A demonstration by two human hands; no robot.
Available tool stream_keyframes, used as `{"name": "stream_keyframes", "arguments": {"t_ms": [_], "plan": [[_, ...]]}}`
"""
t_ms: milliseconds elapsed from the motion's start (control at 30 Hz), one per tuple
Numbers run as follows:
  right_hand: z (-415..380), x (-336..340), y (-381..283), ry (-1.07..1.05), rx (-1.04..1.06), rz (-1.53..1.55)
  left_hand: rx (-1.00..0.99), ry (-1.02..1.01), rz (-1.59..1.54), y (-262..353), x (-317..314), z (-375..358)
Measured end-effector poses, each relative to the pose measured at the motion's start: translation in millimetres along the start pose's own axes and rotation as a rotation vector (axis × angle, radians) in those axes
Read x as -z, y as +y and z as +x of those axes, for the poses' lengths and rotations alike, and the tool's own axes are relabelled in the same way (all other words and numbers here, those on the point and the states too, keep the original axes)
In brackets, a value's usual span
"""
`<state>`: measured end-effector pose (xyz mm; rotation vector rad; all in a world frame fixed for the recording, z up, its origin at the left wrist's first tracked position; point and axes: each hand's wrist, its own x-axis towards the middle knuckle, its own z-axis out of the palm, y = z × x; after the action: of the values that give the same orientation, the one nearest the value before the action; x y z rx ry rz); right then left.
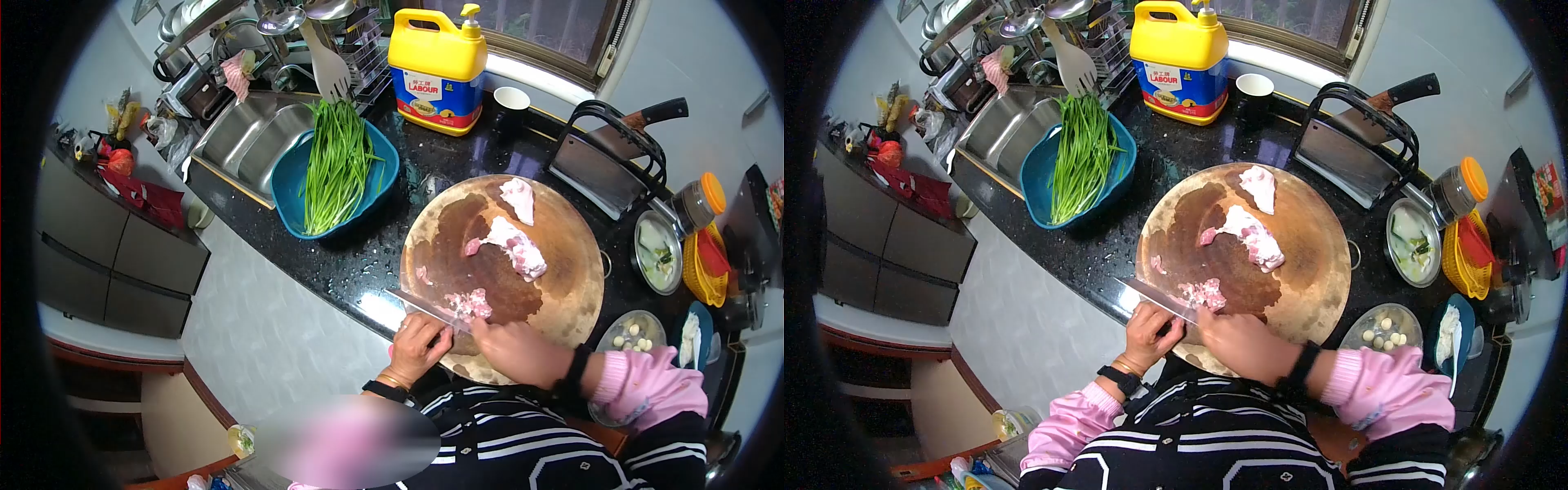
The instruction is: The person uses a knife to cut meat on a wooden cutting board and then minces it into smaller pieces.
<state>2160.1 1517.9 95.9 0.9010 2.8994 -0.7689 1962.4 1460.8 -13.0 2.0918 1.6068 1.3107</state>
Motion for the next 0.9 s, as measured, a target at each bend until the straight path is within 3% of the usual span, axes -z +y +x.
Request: {"name": "stream_keyframes", "arguments": {"t_ms": [233,300,367,567,900], "plan": [[40,-22,26,0.242,0.011,0.026,-0.090,-0.019,0.008,0,3,0],[32,-13,25,0.216,-0.147,0.047,-0.098,-0.015,0.033,0,4,1],[14,0,17,0.223,-0.131,0.051,-0.092,-0.003,0.040,0,2,-2],[-34,10,6,-0.019,-0.067,-0.039,-0.098,0.014,0.044,3,0,-2],[-44,4,0,-0.065,-0.094,-0.029,-0.060,0.018,0.023,3,1,-1]]}}
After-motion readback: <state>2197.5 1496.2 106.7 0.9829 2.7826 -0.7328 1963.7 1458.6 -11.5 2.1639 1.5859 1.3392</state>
